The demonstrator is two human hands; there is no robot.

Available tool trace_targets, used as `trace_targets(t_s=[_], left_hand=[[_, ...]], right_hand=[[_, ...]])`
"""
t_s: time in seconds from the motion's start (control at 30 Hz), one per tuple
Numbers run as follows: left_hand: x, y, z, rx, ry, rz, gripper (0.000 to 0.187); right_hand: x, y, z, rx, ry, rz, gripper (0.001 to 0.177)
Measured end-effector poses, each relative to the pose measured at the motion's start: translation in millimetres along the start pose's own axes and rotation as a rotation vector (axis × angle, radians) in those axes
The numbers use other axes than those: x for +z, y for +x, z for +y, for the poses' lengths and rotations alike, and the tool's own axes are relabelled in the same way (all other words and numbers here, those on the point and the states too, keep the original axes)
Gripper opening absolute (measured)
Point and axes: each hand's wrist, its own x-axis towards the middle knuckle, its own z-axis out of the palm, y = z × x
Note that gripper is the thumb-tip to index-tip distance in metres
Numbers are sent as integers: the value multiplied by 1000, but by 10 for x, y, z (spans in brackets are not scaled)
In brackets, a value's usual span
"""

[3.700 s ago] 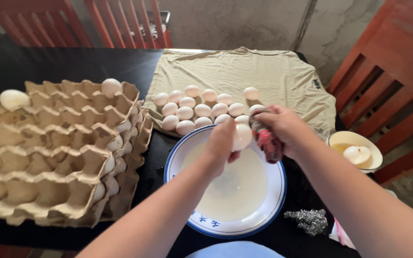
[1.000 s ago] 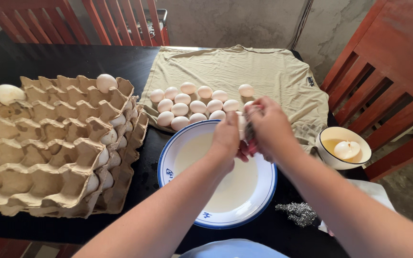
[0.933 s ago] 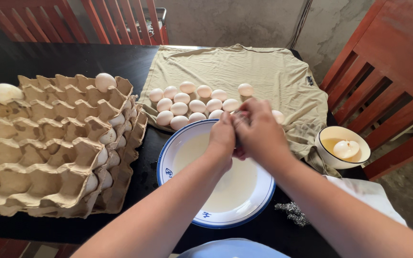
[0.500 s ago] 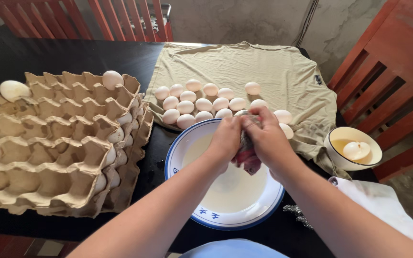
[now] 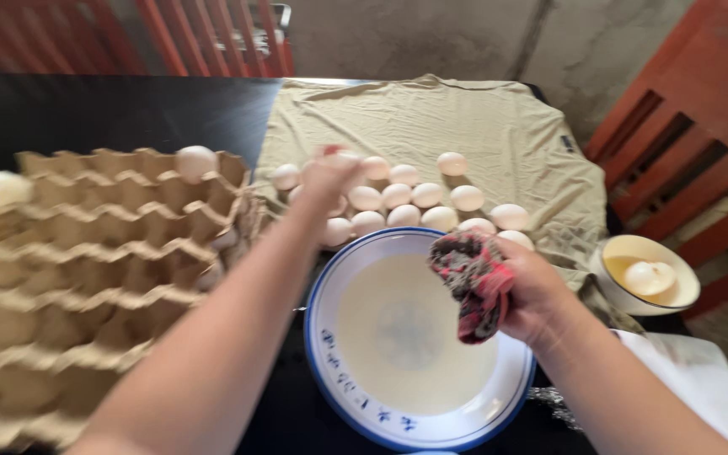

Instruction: The person washes multiple white eggs one by one in a bowl of water using a cloth and a steel wool pad, then places the cleaned eggs onto a cloth on the table. The person occasionally moves the egg carton to access more eggs.

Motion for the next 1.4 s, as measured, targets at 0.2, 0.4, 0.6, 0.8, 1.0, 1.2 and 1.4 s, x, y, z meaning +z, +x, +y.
trace_targets(t_s=[0.2, 0.4, 0.6, 0.8, 1.0, 1.2, 1.4], left_hand=[[75, 36, -1142, -943, 125, 237, 35], [48, 87, -1254, -1051, 478, -157, 40], [-10, 241, -1265, -1170, 633, -441, 57], [-22, 213, -1193, -1134, 685, -531, 67], [-44, 316, -1020, -983, 624, -477, 78], [-48, -33, -39, -694, 343, -344, 79], [-607, -739, 982, -586, 249, -239, 69]], right_hand=[[164, -176, 4, 82, 8, 101, 35], [166, -298, 117, 144, 19, 197, 32], [98, -321, 70, 173, 18, 217, 30], [-36, -353, -89, 108, 34, 256, 36], [-902, -411, -654, -141, -377, 487, 31], [-1538, -353, -593, -51, -566, 461, 23], [-1373, -311, -468, 86, -647, 372, 22]])
